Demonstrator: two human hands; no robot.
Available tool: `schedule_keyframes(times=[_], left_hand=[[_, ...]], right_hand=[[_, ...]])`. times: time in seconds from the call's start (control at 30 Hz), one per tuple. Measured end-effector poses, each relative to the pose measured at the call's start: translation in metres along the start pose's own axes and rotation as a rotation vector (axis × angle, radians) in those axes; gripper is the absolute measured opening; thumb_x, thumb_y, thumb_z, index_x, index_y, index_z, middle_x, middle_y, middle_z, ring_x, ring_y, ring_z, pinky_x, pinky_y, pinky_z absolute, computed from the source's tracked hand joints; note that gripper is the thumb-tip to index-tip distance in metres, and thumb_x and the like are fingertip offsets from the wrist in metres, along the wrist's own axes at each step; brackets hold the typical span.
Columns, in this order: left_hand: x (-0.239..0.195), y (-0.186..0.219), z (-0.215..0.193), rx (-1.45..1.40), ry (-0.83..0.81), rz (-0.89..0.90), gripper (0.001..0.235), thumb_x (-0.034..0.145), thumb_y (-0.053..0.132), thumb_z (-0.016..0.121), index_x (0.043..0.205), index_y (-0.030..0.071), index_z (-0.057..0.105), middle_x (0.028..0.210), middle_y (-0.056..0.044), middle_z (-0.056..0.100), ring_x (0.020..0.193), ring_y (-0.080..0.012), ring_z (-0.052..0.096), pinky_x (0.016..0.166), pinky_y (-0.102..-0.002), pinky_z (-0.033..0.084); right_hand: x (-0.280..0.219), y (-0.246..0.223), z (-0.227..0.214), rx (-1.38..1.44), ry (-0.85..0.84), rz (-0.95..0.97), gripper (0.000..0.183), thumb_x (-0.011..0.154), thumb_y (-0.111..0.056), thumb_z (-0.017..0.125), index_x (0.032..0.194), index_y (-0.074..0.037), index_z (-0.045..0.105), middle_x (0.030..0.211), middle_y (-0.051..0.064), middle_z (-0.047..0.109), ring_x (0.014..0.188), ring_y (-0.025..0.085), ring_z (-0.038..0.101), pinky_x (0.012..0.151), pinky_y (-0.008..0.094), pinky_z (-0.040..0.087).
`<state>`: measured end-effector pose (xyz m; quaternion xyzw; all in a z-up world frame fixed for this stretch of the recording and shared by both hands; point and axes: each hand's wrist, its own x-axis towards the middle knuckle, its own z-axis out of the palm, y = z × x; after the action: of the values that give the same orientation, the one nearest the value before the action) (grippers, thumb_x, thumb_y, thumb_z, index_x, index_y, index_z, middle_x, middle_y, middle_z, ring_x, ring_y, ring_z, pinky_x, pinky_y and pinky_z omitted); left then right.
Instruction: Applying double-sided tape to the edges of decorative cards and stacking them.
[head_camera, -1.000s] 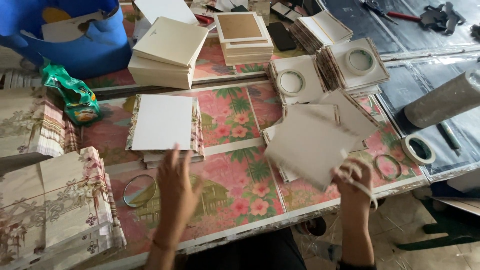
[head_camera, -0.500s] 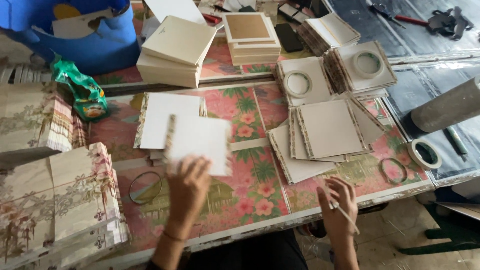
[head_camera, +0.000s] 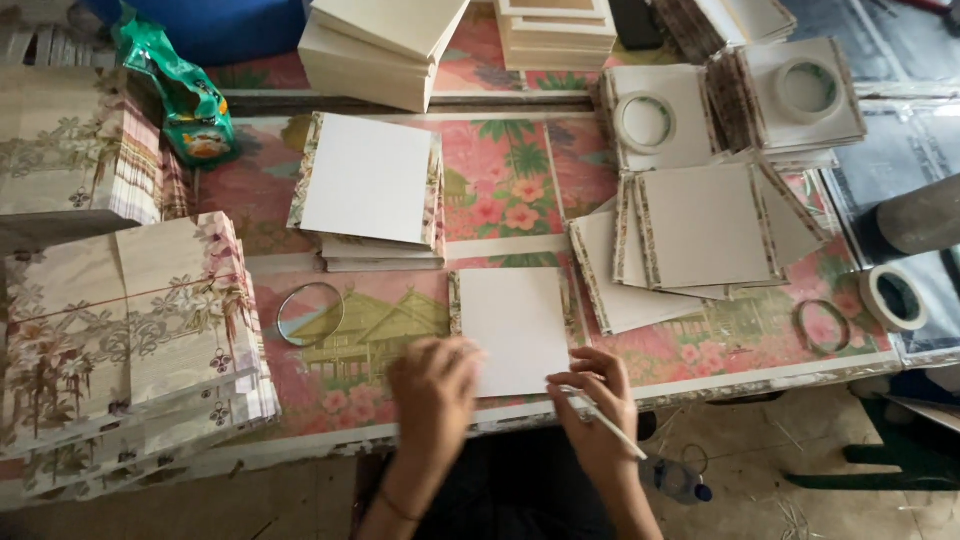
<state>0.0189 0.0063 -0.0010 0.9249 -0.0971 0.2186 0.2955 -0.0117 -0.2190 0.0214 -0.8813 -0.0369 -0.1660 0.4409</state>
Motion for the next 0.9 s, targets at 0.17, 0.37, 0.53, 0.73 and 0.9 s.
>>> schedule_keyframes(times=[0.17, 0.37, 0.53, 0.73, 0.9], left_hand=[[-0.008, -0.047, -0.01, 0.042, -0.137, -0.138, 0.02, 0.076, 0.04, 0.094, 0.092, 0.04, 0.082, 0.137, 0.014, 0.067, 0.123, -0.0305, 0.051, 0.089, -0.055, 0.044], [-0.014, -0.046, -0.015, 0.016, -0.22, -0.163, 0.013, 0.077, 0.045, 0.094, 0.089, 0.045, 0.088, 0.147, 0.014, 0.059, 0.123, -0.0347, 0.047, 0.092, -0.057, 0.044], [-0.016, -0.043, -0.016, 0.007, -0.233, -0.209, 0.01, 0.08, 0.045, 0.091, 0.09, 0.046, 0.09, 0.15, 0.016, 0.056, 0.123, -0.0342, 0.046, 0.093, -0.055, 0.043], [-0.015, -0.04, -0.017, 0.018, -0.25, -0.226, 0.007, 0.083, 0.047, 0.089, 0.089, 0.046, 0.089, 0.15, 0.017, 0.056, 0.126, -0.0355, 0.048, 0.095, -0.059, 0.042], [-0.011, -0.034, -0.018, 0.031, -0.312, -0.338, 0.029, 0.064, 0.042, 0.101, 0.089, 0.049, 0.087, 0.151, 0.018, 0.053, 0.131, -0.0349, 0.046, 0.095, -0.058, 0.041]], right_hand=[[-0.006, -0.012, 0.035, 0.071, -0.142, -0.014, 0.003, 0.093, -0.017, 0.082, 0.095, -0.015, 0.081, 0.134, 0.007, 0.062, 0.11, 0.021, 0.068, 0.093, 0.036, 0.06], [-0.006, -0.01, 0.061, 0.073, -0.268, 0.038, 0.006, 0.093, -0.019, 0.08, 0.093, -0.013, 0.081, 0.139, 0.007, 0.059, 0.115, 0.022, 0.067, 0.083, 0.036, 0.063], [-0.003, -0.017, 0.07, 0.067, -0.297, -0.013, 0.006, 0.093, -0.017, 0.08, 0.094, -0.012, 0.078, 0.139, 0.009, 0.06, 0.117, 0.025, 0.062, 0.087, 0.036, 0.063], [-0.005, -0.009, 0.081, -0.03, -0.236, -0.075, 0.005, 0.088, -0.014, 0.081, 0.091, -0.014, 0.077, 0.136, 0.009, 0.062, 0.11, 0.028, 0.06, 0.094, 0.043, 0.055], [-0.004, -0.015, 0.074, -0.037, -0.267, -0.085, 0.013, 0.098, -0.015, 0.074, 0.095, -0.005, 0.08, 0.14, 0.013, 0.059, 0.107, 0.027, 0.064, 0.083, 0.039, 0.062]])
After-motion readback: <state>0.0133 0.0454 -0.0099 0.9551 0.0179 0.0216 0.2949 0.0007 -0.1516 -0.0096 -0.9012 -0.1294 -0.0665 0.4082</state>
